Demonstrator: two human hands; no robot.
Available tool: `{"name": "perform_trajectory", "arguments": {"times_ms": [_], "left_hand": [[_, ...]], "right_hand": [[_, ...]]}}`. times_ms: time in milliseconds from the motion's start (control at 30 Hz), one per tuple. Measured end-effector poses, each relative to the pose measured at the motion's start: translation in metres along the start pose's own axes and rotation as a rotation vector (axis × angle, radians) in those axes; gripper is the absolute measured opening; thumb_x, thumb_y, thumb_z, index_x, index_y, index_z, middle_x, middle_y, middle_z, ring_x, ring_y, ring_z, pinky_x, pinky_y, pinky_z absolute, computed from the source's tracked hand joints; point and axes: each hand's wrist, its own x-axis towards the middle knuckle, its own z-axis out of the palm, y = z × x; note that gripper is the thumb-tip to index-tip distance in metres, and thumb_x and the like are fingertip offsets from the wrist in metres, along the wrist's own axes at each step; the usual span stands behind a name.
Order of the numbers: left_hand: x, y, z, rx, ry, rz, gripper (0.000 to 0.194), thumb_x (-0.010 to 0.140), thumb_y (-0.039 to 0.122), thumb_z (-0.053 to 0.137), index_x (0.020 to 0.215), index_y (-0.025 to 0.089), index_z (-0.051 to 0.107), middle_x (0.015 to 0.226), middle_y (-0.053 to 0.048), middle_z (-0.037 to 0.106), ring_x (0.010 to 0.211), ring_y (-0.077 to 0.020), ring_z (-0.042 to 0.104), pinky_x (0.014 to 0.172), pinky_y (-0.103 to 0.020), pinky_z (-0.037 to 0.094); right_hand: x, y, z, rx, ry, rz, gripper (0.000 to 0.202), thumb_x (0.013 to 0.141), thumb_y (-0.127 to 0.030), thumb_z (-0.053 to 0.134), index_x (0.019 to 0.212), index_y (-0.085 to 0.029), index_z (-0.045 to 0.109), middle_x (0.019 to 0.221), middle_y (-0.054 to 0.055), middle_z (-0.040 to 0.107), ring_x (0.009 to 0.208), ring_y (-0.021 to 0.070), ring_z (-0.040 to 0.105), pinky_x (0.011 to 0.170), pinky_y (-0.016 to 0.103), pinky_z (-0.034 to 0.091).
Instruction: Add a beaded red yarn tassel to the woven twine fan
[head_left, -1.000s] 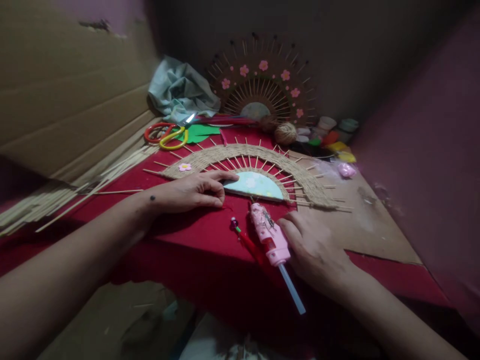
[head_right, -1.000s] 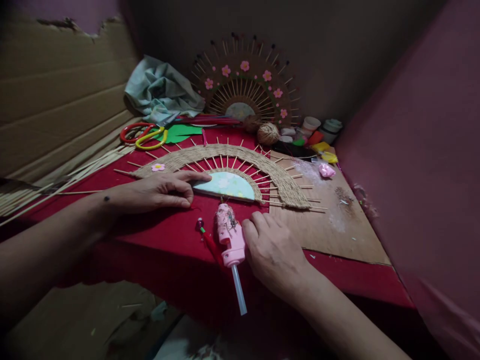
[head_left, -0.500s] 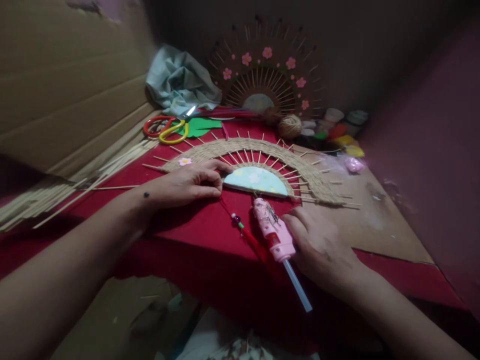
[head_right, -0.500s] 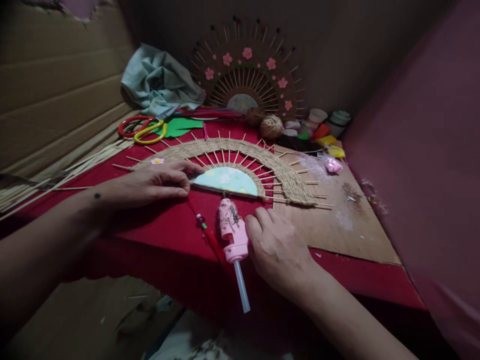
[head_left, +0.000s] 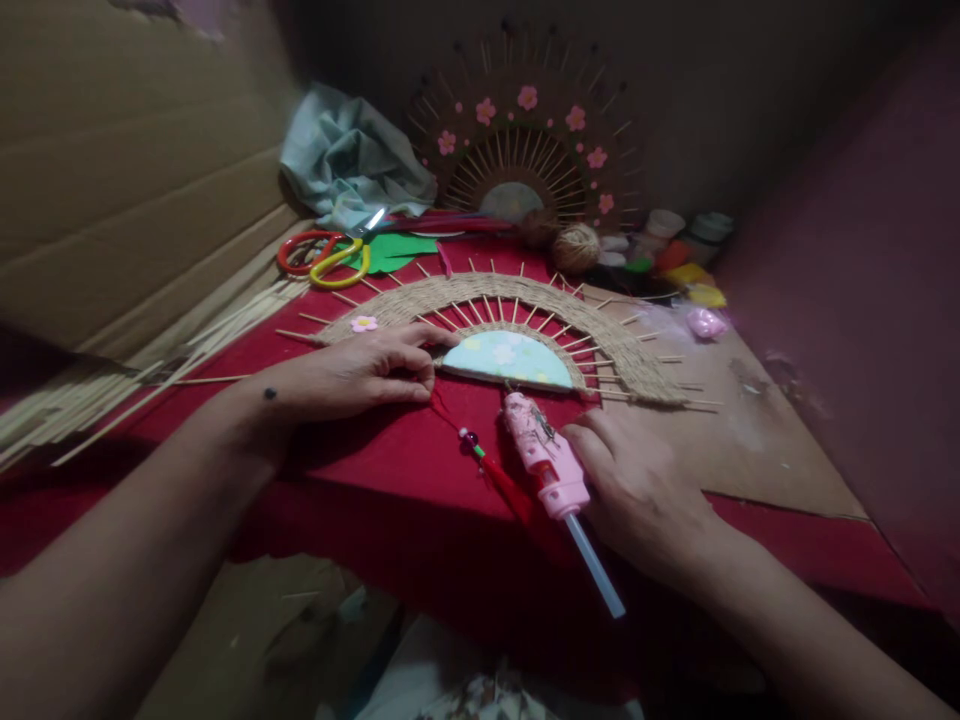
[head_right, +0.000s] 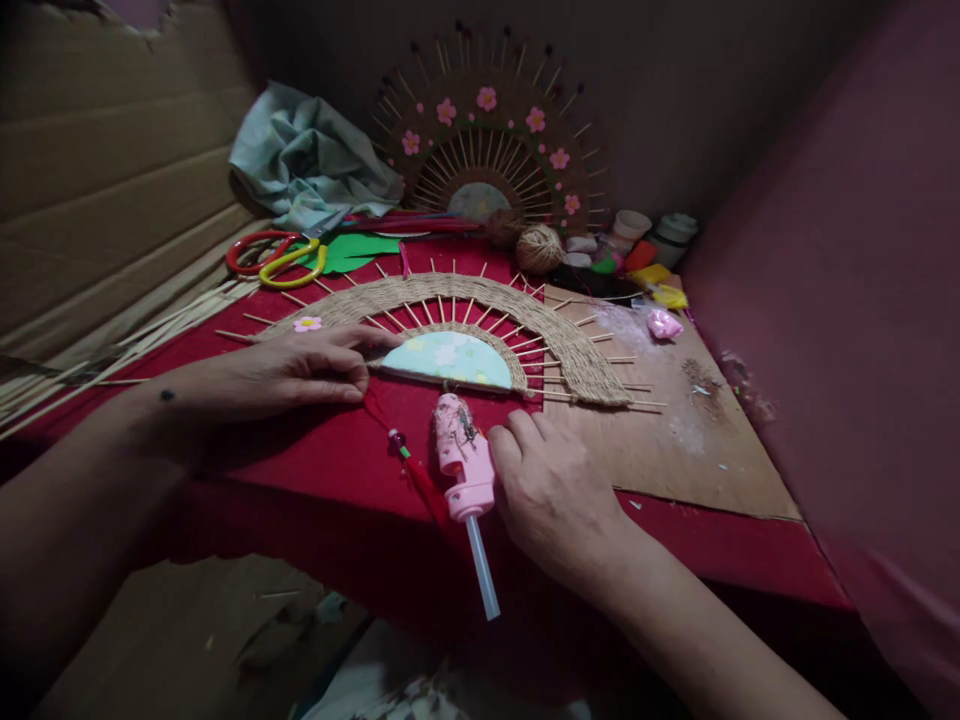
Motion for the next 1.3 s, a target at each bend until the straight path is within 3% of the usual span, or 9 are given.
{"name": "perform_trajectory", "arguments": {"times_ms": [800,1300], "left_hand": [[0.0005,-0.0023,0.0008,0.018,0.014,0.03,0.022,0.089,0.032,0.054,0.075,0.018,0.063,0.143,-0.005,0.044,0.127,-0.025,0.042,0.11,-0.041,0.032],[0.0004,-0.001,0.001,0.009,0.023,0.011,0.022,0.087,0.033,0.054,0.075,0.018,0.064,0.141,-0.005,0.045,0.126,-0.0268,0.043,0.11,-0.043,0.031]], "right_hand": [[0.0043,-0.0023,0.0007,-0.074,-0.001,-0.009,0.018,0.084,-0.01,0.045,0.069,-0.015,0.055,0.067,0.006,0.05,0.058,0.0165,0.036,0.055,0.031,0.027],[-0.0018,0.0004,-0.0019,-0.111,0.017,0.003,0.014,0.078,-0.009,0.049,0.067,-0.016,0.054,0.065,0.005,0.05,0.058,0.0168,0.039,0.056,0.031,0.029]]}}
